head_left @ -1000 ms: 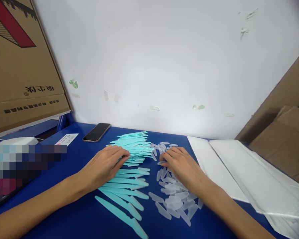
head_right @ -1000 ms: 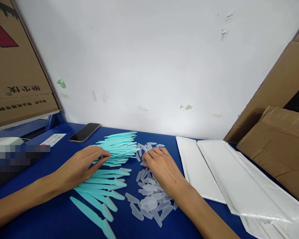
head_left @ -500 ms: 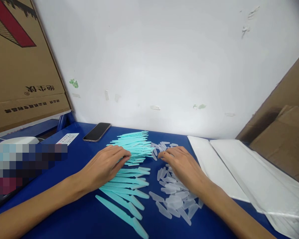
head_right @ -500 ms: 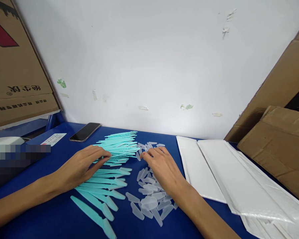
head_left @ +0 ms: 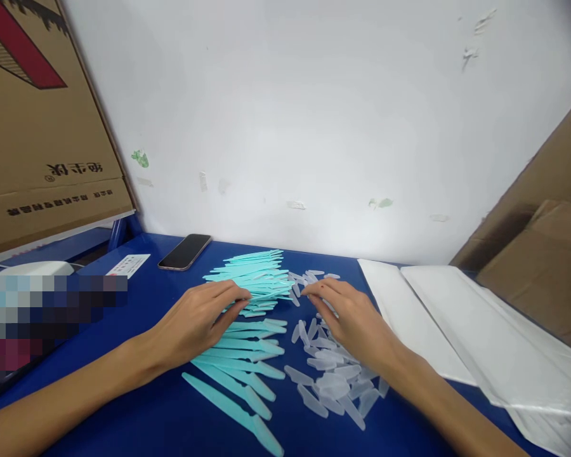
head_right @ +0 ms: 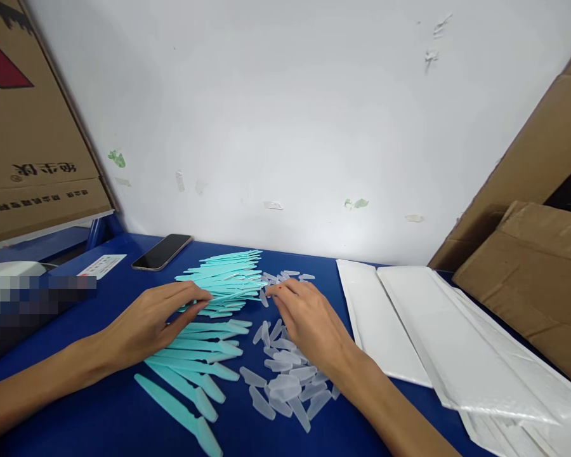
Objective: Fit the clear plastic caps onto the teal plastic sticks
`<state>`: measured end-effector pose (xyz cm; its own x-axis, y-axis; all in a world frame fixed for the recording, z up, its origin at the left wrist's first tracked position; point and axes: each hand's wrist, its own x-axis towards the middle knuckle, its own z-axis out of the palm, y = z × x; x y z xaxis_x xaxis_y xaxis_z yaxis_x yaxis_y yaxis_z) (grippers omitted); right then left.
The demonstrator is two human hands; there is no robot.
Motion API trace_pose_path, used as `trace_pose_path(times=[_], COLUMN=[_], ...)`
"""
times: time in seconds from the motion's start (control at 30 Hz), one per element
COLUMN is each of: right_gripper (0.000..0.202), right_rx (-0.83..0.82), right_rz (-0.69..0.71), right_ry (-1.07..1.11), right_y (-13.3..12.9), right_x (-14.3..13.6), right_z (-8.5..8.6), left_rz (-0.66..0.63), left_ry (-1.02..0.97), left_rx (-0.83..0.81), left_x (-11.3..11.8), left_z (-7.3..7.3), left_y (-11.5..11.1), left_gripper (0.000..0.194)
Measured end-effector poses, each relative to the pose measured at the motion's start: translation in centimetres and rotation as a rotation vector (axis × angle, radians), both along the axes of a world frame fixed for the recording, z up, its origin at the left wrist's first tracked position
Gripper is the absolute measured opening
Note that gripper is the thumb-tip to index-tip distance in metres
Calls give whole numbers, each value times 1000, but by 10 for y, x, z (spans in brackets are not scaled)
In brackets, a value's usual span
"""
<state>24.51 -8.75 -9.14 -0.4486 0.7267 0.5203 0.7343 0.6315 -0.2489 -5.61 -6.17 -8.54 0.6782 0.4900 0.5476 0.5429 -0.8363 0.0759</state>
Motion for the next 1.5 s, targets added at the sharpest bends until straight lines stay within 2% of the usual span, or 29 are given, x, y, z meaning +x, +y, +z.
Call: trace_pose_path(times=[0.13,0.27,0.37,0.63,0.87,1.03,1.13,1.27,1.37,1.5], right_gripper=[14,20,18,10,9,40,33,16,23,30], right_rx=[-99,-179,-215,-175,-128,-95,-137,-372,-555,-649], right_rz=[57,48,45,76,33,26,-1,-19,37,69], right_ry=[-74,-123,-136,-144,-10,48,146,496,712,784], right_y=[-6,-8,-7,-5,-4,-4,-5,-8,-9,-9], right_x=[0,-1,-3,-3,-4,-3,-6,-12,-14,-15], right_z=[7,9,6,3,4,0,1,10,15,16], left_rz=[-1,-2,6,2,6,16,-2,-28,-47,-60], left_ry=[5,0,10,18,1,-26,-30,-24,-37,-58], left_rx=[2,-1,-9,-16,-53,-98,-116,-135,-151,-131], left_x=[1,1,1,1,1,1,3,5,6,6], left_z=[0,1,2,2,-1,-1,1,3,3,3], left_y=[0,-1,-1,-2,-1,-3,-6,-9,-10,-10], left_gripper=[16,16,17,18,22,24,23,23,23,23])
